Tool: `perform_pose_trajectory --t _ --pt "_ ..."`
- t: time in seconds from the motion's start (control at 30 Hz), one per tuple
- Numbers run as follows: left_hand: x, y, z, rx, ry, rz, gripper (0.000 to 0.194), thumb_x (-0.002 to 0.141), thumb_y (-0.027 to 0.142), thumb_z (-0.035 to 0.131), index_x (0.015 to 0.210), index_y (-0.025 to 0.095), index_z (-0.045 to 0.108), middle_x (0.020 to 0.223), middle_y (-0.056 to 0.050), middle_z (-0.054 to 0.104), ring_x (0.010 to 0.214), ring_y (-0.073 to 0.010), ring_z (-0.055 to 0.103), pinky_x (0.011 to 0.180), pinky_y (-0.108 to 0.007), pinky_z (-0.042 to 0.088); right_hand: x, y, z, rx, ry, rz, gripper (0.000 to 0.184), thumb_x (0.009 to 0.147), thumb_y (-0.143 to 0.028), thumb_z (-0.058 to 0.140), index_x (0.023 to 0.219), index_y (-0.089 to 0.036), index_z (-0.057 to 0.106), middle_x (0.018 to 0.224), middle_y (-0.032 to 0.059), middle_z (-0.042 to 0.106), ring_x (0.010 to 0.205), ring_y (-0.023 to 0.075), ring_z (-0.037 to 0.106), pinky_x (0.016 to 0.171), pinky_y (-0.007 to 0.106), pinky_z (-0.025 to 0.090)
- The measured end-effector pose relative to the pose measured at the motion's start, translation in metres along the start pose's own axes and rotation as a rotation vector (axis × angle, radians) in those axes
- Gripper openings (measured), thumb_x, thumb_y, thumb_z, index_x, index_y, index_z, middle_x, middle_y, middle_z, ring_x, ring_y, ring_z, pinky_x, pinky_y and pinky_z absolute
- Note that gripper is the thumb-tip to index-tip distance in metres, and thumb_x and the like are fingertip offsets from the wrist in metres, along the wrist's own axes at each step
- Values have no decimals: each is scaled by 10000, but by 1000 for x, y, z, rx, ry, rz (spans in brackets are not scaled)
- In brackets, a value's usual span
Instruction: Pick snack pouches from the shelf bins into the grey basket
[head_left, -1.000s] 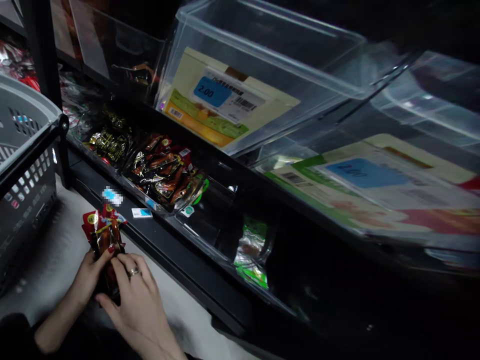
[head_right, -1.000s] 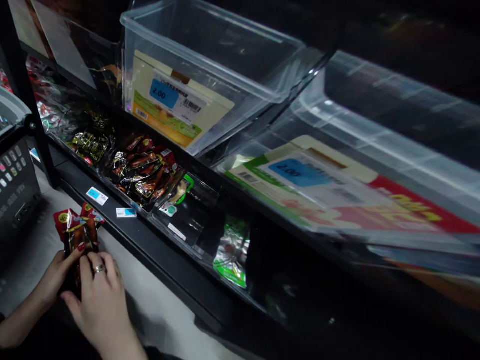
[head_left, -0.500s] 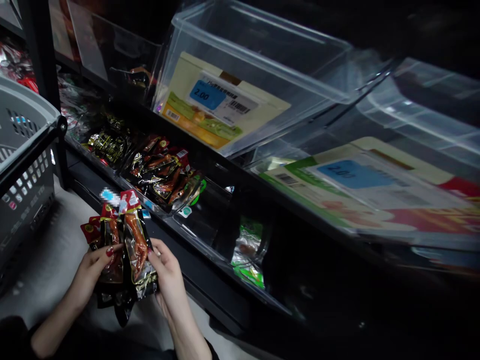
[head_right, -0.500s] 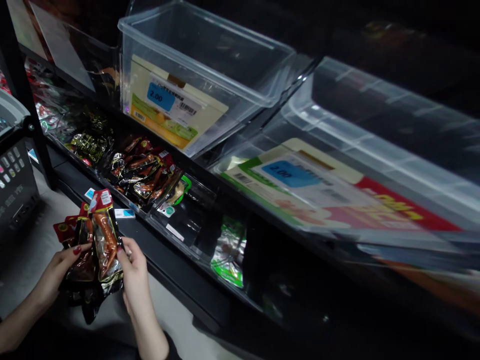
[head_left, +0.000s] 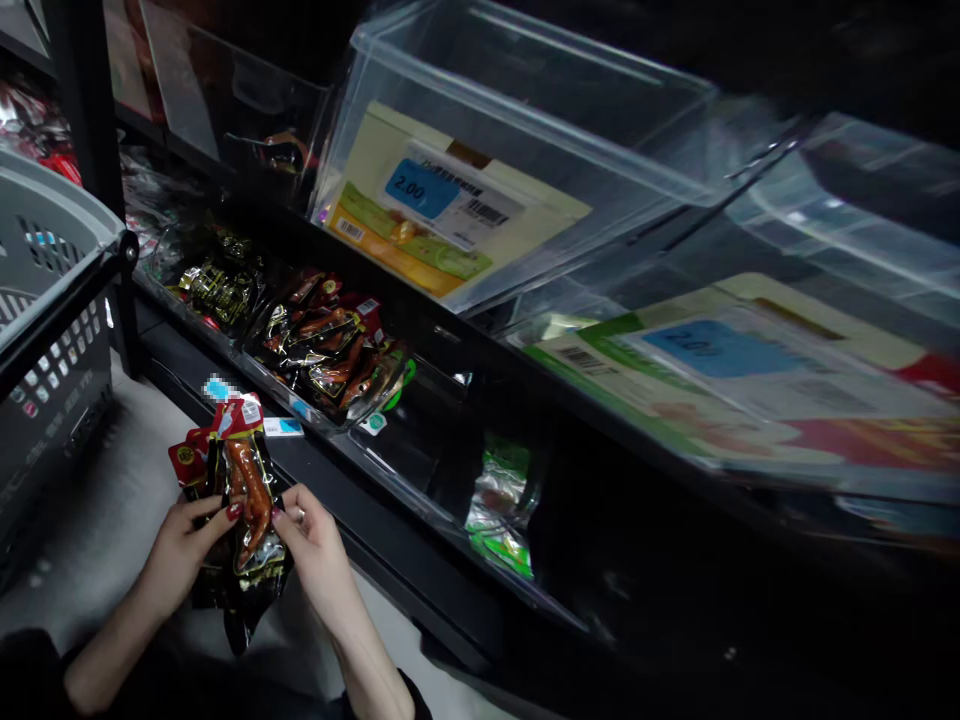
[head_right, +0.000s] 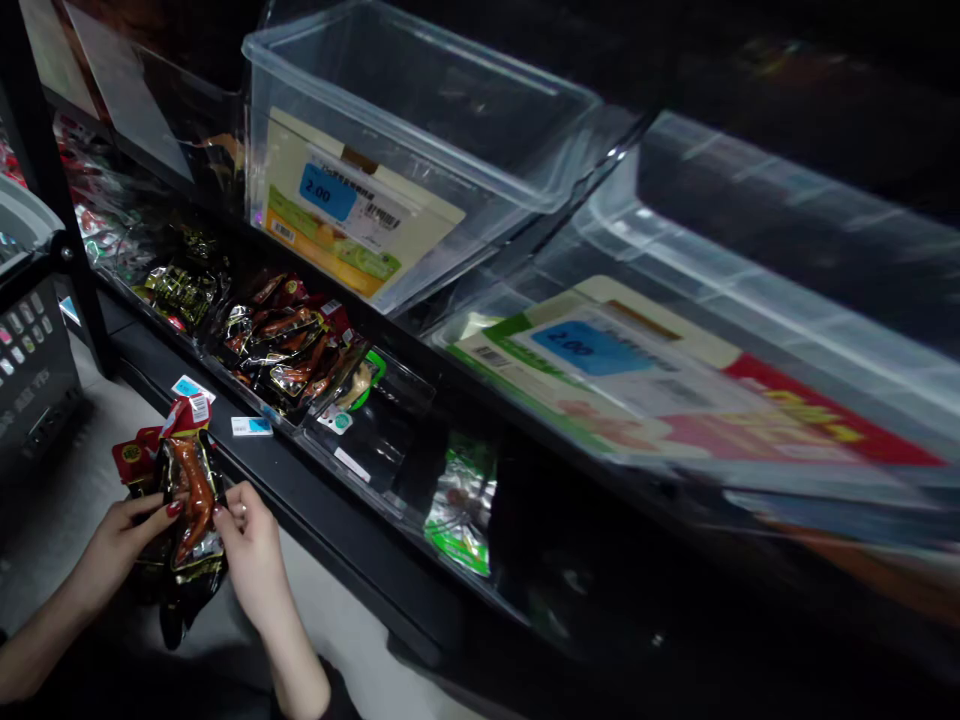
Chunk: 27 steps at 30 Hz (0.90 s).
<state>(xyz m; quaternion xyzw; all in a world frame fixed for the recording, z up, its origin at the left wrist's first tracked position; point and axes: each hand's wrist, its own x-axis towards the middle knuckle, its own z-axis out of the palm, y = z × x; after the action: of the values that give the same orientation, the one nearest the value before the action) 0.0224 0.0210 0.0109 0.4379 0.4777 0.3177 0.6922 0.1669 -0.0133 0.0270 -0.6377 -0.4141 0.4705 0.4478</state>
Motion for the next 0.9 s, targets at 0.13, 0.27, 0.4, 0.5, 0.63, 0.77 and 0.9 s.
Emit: perform_pose_trajectory --t 0.13,0.27,0.4,0.5,0.63,0.77,0.9 --pt "3 -7 0 60 72 34 326 691 391 592 911 175 700 984 -76 690 895 -267 605 816 -362 434 -8 -3 -2 -248 108 -163 156 774 -229 454 638 -196 386 536 -62 394 476 81 375 467 201 294" --pt "2 -10 -1 91 85 59 338 713 416 557 906 179 704 934 -70 701 959 -271 573 866 -356 396 -23 -9 6 -869 326 -724 207 784 -99 444 598 -189 437 519 -29 443 489 106 404 503 244 297" --pt "-1 -7 1 -30 -13 16 328 694 434 572 808 166 721 757 -41 714 769 -232 607 722 -296 449 -33 -12 24 -1231 141 -1022 192 765 -57 435 643 -170 530 537 8 494 517 137 420 524 286 297" --pt "-2 -3 3 -88 3 -11 277 656 397 623 725 145 716 657 -30 697 696 -209 599 660 -268 444 -34 -13 28 -1086 -16 -975 129 767 -146 461 677 -174 549 581 13 522 576 143 455 575 287 346" --pt "-4 3 4 -199 -38 -85 277 644 390 640 750 146 717 643 -30 698 687 -199 611 655 -260 448 -26 -13 13 -659 178 -615 37 776 -210 488 770 -187 517 668 2 525 635 129 480 604 255 384" --pt "-6 3 6 -218 -108 -124 283 625 394 661 744 143 718 630 -36 699 653 -194 616 627 -259 460 -12 -10 0 -348 101 -155 139 716 -249 578 811 -179 505 665 -21 500 584 109 448 543 227 369" --pt "-7 -1 7 -86 -111 -43 312 668 440 608 645 147 714 582 -31 682 591 -176 589 553 -240 448 -7 -10 -2 -117 -48 -45 153 733 -288 559 664 -176 481 585 -43 442 545 94 405 514 215 329"
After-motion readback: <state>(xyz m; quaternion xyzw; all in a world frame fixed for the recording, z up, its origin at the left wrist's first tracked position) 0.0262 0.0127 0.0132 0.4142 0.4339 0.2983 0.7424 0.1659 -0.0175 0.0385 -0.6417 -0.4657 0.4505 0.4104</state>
